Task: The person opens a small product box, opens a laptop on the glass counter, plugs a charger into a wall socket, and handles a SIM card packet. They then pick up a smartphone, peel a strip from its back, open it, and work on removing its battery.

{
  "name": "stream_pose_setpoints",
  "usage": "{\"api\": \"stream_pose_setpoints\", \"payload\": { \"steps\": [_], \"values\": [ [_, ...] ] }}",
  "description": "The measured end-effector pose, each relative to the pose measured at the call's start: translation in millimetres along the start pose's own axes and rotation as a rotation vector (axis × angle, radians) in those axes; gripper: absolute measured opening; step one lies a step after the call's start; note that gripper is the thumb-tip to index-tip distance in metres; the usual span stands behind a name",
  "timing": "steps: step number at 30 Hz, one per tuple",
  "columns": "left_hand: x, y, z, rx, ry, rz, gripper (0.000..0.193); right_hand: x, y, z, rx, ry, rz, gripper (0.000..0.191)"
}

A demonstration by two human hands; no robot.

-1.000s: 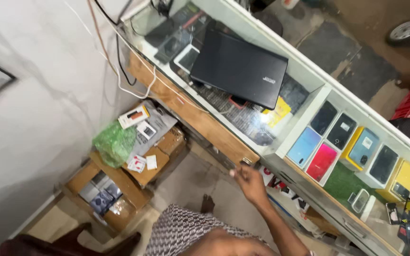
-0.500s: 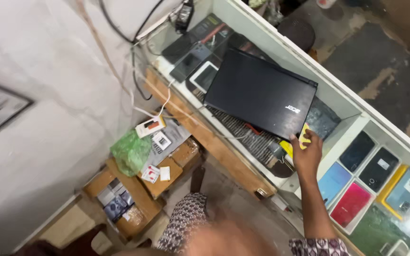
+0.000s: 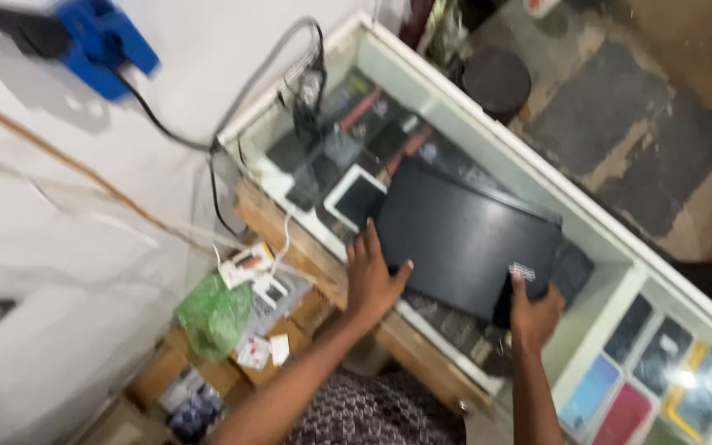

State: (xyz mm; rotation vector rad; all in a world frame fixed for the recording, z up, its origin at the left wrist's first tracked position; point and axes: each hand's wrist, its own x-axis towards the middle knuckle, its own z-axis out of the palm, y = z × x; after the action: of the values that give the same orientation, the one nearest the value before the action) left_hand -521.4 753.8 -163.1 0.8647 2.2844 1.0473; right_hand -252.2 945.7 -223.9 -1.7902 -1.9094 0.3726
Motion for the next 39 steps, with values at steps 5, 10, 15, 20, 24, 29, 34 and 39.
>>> {"api": "stream_pose_setpoints", "payload": {
  "steps": [5, 10, 15, 20, 24, 29, 34, 39],
  "values": [
    [25, -5, -10, -0.065, 0.072, -0.083, 0.089, -16, -23, -7, 0.047, -0.019, 0.035, 0.083],
    [40, -16, -24, -0.085, 0.176, -0.086, 0.086, -18, -58, 9, 0.109, 0.013, -0.042, 0.082],
    [42, -24, -33, -0.199, 0.179, -0.078, 0.090, -7, -80, 16, 0.035, -0.044, -0.083, 0.081],
    [39, -37, -39, -0.181, 0.175, 0.017, 0.088, -21, -108, -9, -0.111, -0.095, -0.337, 0.087],
    [30, -49, -51, -0.177, 0.138, 0.154, 0.094, -32, -133, -24, -0.210, -0.256, -0.928, 0.096],
    [25, -53, -77, -0.109, -0.109, 0.165, 0.117, -18, -148, -16, -0.228, -0.557, -1.251, 0.081],
    [30, -43, -84, -0.080, -0.129, 0.187, 0.120, -1, -140, -11, -0.189, -0.504, -1.552, 0.060],
    [27, -39, -80, -0.084, -0.087, 0.245, 0.111, 11, -140, -35, -0.079, -0.310, -1.769, 0.043]
  ]
}}
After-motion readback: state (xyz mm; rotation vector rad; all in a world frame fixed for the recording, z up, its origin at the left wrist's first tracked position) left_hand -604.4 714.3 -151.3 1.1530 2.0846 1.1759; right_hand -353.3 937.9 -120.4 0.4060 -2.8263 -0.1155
